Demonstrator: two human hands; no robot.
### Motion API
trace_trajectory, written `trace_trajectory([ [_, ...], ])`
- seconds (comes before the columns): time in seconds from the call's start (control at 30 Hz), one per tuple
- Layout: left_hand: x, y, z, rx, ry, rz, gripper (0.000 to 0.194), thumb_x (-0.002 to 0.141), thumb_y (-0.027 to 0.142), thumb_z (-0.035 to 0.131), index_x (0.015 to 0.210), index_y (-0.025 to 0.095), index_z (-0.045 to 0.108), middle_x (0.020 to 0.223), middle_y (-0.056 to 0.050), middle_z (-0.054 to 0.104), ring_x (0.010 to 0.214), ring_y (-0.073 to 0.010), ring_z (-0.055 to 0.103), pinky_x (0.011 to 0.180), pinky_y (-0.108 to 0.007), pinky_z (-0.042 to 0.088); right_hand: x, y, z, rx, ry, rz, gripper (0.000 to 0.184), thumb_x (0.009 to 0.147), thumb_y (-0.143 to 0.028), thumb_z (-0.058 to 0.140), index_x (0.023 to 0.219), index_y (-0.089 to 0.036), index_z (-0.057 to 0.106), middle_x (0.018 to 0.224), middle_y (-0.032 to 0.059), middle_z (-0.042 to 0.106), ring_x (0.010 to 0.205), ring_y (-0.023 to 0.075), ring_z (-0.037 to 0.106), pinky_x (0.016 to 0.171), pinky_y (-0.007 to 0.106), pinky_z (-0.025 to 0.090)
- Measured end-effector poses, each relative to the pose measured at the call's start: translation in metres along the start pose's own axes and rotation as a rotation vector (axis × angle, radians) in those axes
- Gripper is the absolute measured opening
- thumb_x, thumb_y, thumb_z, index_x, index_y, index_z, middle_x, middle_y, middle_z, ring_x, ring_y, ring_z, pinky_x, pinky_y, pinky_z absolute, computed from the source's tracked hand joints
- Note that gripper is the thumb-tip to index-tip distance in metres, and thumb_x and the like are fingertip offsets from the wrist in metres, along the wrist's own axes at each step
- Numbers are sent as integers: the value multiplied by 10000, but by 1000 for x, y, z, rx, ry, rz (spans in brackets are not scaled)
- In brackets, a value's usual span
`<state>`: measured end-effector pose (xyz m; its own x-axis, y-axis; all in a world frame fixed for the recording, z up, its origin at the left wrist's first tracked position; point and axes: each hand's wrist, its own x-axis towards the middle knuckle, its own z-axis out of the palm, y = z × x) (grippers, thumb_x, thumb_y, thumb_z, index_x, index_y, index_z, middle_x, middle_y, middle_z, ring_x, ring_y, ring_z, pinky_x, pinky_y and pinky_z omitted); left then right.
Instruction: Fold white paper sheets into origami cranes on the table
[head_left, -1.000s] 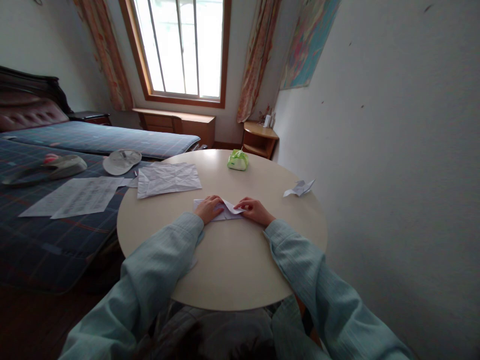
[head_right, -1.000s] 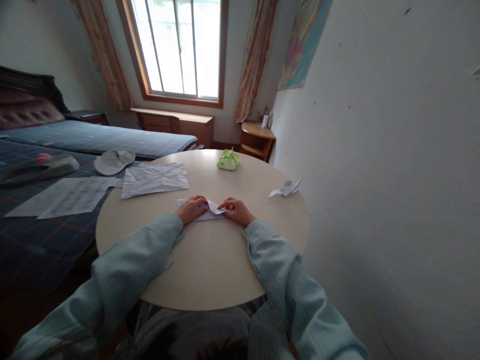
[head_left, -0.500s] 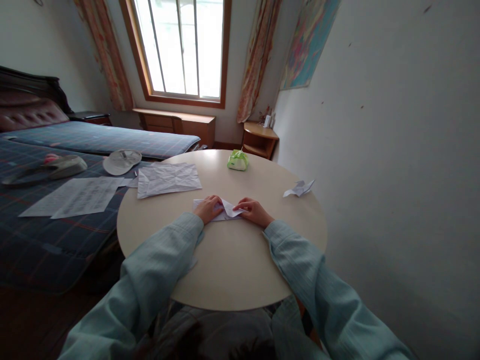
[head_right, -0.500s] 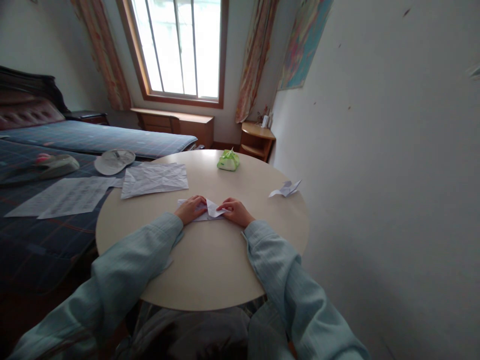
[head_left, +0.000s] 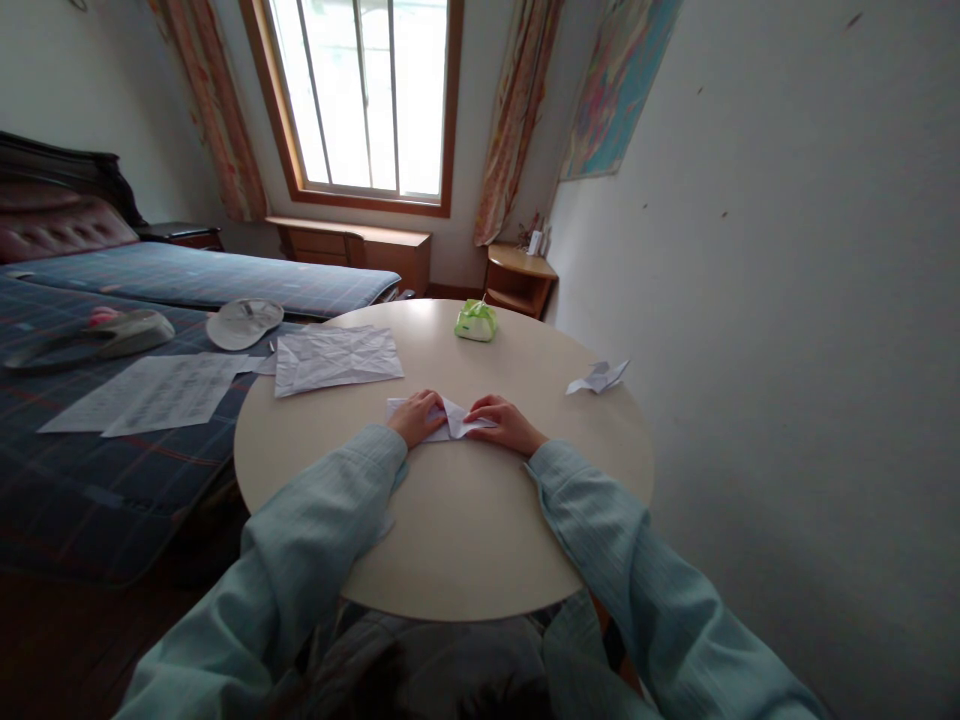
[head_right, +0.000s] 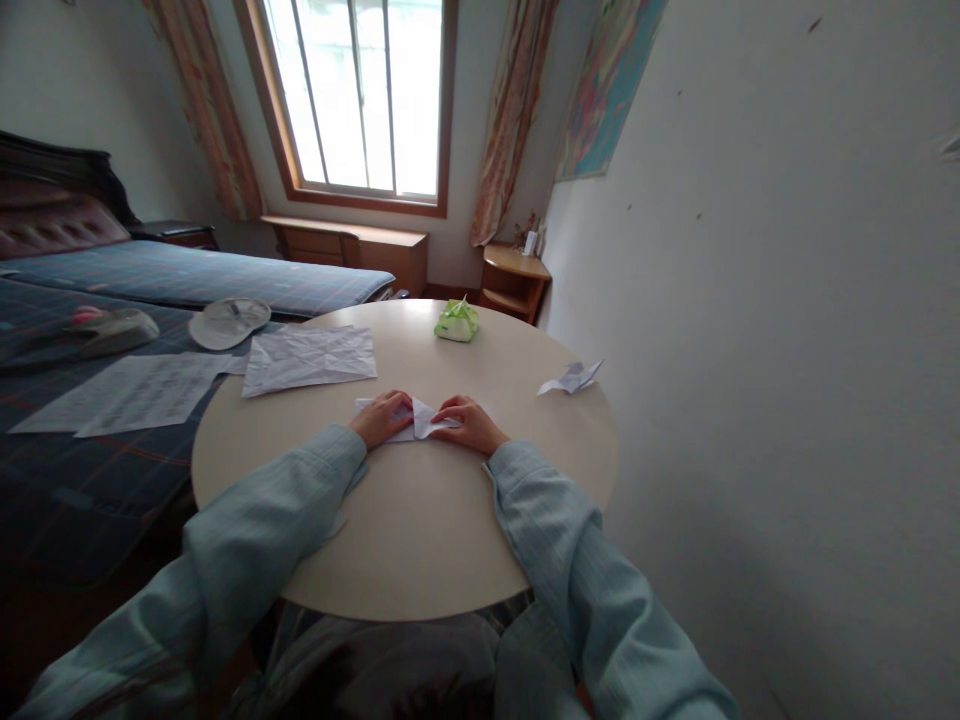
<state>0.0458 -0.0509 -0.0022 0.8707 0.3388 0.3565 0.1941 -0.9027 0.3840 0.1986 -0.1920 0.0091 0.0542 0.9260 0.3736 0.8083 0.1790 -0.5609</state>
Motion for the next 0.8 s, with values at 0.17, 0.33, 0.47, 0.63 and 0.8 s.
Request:
trace_trajectory([
  [0.17,0,2,-1,-6,-21,-11,197,707,319,506,832,168,519,930,-66,553,891,-189,510,822,-324,408,0,3,2,41,18,20,236,662,-376,604,824,-216,663,867,53,565,847,157,514,806,303,386],
  [0.33,-1,3,-3,3,-59,-10,330,649,403,549,869,158,517,960,-77,543,917,-204,501,839,-319,393,0,4,2,61,22,29,249,654,-385,609,817,-206,666,866,59,567,846,162,517,804,305,390],
  [0.47,-1,1,-4,-15,-83,-13,415,610,466,559,892,165,516,985,-77,537,942,-207,498,857,-310,379,0,3,2,64,28,25,244,656,-389,605,810,-210,667,860,58,567,845,163,516,800,308,392],
  [0.63,-1,-1,-5,-31,-113,-11,484,569,504,577,906,162,517,1016,-95,534,968,-211,492,871,-293,365,-1,4,2,58,20,34,243,658,-386,605,809,-206,667,868,59,565,850,164,514,807,310,390],
  [0.8,-2,-4,-4,-32,-130,-13,578,512,535,603,939,156,518,1059,-114,524,995,-231,483,889,-301,353,-1,5,2,59,22,25,236,653,-383,611,806,-212,666,864,55,564,852,163,512,809,306,390],
])
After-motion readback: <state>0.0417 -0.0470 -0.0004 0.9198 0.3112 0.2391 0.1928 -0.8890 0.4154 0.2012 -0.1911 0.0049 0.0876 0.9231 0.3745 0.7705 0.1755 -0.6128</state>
